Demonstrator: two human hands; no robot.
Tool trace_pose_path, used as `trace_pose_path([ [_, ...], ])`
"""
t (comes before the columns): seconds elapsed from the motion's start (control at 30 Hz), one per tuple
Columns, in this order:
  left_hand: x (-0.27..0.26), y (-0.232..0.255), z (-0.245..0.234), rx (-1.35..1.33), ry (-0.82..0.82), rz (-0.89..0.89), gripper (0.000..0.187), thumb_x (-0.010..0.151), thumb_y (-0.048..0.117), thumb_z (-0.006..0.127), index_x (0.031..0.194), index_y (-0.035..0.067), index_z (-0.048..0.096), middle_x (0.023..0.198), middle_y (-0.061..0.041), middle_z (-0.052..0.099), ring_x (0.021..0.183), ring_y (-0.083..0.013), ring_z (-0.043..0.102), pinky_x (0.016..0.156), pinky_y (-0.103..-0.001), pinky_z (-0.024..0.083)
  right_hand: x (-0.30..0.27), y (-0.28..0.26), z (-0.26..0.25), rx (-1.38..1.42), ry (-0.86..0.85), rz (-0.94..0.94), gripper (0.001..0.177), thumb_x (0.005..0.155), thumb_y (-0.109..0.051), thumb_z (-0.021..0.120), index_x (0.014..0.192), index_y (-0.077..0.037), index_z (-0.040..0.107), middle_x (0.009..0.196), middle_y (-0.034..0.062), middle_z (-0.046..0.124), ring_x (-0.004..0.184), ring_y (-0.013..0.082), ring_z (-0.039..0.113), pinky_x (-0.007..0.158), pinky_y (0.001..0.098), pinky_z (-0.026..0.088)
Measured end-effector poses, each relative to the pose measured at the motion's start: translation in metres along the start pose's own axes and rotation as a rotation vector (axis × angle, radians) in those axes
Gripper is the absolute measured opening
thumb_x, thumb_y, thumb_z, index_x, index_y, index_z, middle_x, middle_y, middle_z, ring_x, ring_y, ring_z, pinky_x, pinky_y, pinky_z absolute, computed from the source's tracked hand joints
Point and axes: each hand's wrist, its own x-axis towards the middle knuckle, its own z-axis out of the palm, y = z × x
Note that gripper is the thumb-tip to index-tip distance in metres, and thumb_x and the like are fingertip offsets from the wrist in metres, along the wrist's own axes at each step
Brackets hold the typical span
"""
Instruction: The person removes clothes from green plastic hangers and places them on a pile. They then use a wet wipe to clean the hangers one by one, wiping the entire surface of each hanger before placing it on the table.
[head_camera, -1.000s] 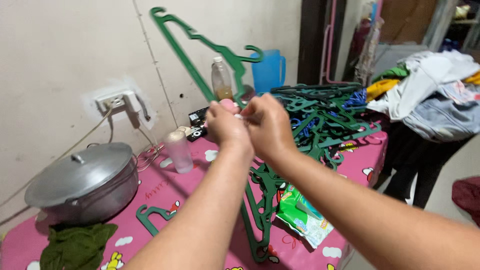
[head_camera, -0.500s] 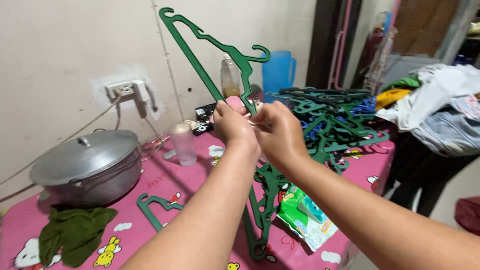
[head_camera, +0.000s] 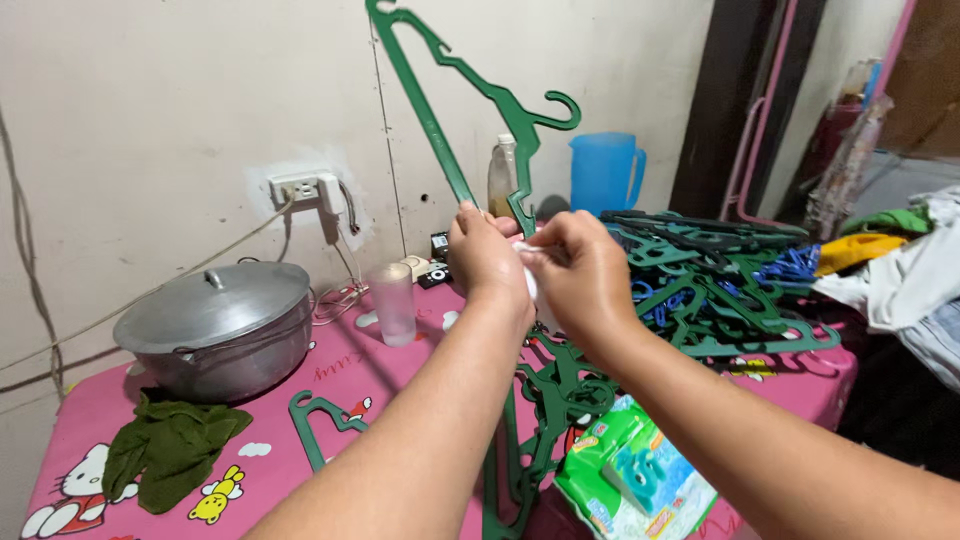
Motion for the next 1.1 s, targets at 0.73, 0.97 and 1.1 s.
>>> trace_pose_path([
  [0.73,-0.024,-0.017,0.012,0.148,-0.098,0.194,0.053,0.106,0.041,0.043,0.076,0.001,0.058,0.066,-0.002,0.056,0.053,-0.0119,0.050,0.050,-0.035,0.046,0.087,0.062,-0.013,0.582,-0.152,0.599,0.027,0.096,-0.026,0.066,0.103,0.000,0.068,0.084,0.0064,0.070,0.069,0.0148,0.064,0.061,0.0331,0.052],
  [0.97,-0.027,-0.024,0.011,0.261,-0.120,0.169,0.058,0.106,0.049,0.042,0.078,0.001,0.059,0.064,-0.003,0.055,0.049,-0.0139,0.051,0.050,-0.034,0.042,0.086,0.078,-0.016,0.639,-0.150,0.732,0.030,0.100,-0.033,0.061,0.105,-0.005,0.072,0.088,0.0085,0.070,0.072,0.0201,0.061,0.061,0.0373,0.049],
  [1.1,-0.032,-0.024,0.008,0.375,-0.074,0.103,0.058,0.102,0.051,0.041,0.075,0.005,0.064,0.063,-0.004,0.062,0.047,-0.0149,0.057,0.050,-0.034,0.046,0.111,0.084,-0.019,0.948,-0.077,0.901,0.028,0.099,-0.034,0.060,0.103,-0.007,0.070,0.089,0.0057,0.069,0.075,0.0202,0.064,0.064,0.0377,0.055],
])
